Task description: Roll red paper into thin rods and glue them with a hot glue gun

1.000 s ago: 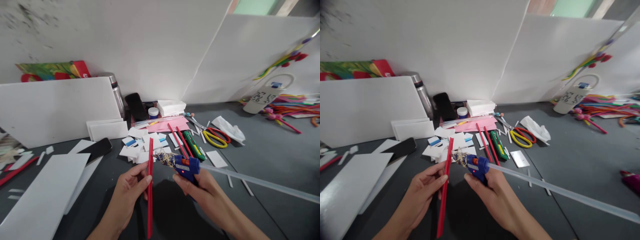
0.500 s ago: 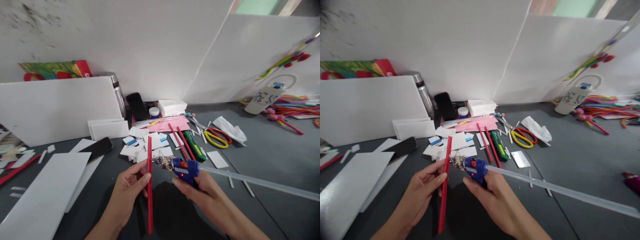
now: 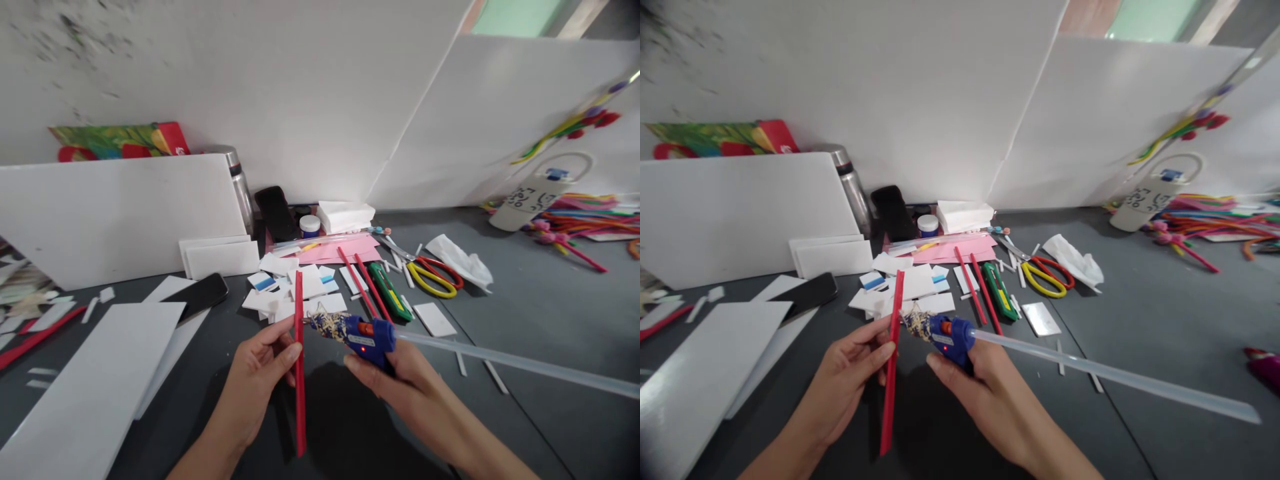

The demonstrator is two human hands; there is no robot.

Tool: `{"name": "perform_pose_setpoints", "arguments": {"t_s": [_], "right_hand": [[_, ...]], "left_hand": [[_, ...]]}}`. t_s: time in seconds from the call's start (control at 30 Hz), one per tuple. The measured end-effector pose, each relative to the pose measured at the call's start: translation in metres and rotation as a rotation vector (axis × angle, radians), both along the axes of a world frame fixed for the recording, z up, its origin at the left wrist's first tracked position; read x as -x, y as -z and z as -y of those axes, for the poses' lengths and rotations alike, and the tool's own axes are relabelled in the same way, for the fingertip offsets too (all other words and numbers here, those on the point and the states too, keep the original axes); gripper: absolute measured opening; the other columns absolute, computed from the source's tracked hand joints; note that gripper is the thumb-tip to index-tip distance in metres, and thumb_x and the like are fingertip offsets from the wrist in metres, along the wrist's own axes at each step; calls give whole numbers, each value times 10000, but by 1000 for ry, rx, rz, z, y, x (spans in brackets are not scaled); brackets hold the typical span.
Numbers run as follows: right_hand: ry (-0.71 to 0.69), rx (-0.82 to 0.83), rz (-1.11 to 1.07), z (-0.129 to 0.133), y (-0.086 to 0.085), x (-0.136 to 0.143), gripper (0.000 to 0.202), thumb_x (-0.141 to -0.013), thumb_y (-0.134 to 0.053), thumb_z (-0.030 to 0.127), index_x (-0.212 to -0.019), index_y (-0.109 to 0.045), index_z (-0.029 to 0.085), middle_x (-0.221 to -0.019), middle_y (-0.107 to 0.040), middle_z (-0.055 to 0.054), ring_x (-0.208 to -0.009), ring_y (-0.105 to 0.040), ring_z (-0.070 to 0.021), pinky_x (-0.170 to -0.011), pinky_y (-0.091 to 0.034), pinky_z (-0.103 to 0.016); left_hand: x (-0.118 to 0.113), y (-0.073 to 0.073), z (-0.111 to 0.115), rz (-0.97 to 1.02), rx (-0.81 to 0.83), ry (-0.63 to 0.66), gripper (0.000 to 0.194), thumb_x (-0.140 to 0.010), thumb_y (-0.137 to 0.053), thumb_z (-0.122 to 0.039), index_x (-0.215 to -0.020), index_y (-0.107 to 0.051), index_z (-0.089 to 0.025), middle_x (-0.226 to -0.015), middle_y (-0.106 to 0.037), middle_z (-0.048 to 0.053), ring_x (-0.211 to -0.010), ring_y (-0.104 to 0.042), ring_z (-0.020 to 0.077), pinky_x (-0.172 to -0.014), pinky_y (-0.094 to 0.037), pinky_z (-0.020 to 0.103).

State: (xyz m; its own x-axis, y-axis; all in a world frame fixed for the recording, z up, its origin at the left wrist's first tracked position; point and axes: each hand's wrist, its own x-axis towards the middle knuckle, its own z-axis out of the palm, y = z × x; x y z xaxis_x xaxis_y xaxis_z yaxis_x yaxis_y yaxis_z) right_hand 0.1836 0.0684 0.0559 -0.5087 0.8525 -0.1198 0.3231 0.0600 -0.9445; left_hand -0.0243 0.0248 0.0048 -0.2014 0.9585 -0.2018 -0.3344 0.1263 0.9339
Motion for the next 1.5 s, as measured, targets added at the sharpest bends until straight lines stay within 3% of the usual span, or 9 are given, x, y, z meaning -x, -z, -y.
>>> {"name": "perform_pose_setpoints", "arguments": {"t_s": [0.33,0.97,1.2,1.5], "right_hand": [[7,-57,14,-2,-2,-2,250,-953,-562,427,-937,-641,190,-828,-599,2,-767,-513,-156,-682,-412,-237],[-8,-62,13,0,-3,-3,238,-960,-556,429,-961,-641,207,-882,-650,8,-804,-554,-159,-722,-437,-236],[-34,-63,11,0,-5,0,250,-951,-573,417,-1069,-664,217,-981,-699,-8,-913,-619,-198,-823,-478,-280],[-91,-29,-13,1,-6,1,313,-962,-566,389,-1229,-639,243,-1110,-707,-12,-1022,-633,-213,-919,-476,-302]], "left_hand": [[0,-3,1,-73,9,43,421,-785,-760,-317,-1193,-702,-232,-769,-572,-19,-619,-530,90,-533,-481,203],[1,-5,1,-84,-3,13,422,-764,-774,-314,-1169,-707,-216,-768,-574,-17,-610,-530,96,-536,-486,215],[-1,-9,-1,-72,-12,-48,408,-738,-788,-288,-1134,-724,-211,-752,-577,-20,-601,-520,93,-522,-480,215],[4,-2,-1,-64,-21,-52,423,-755,-781,-275,-1169,-706,-228,-758,-582,-30,-625,-538,90,-537,-484,206]]}}
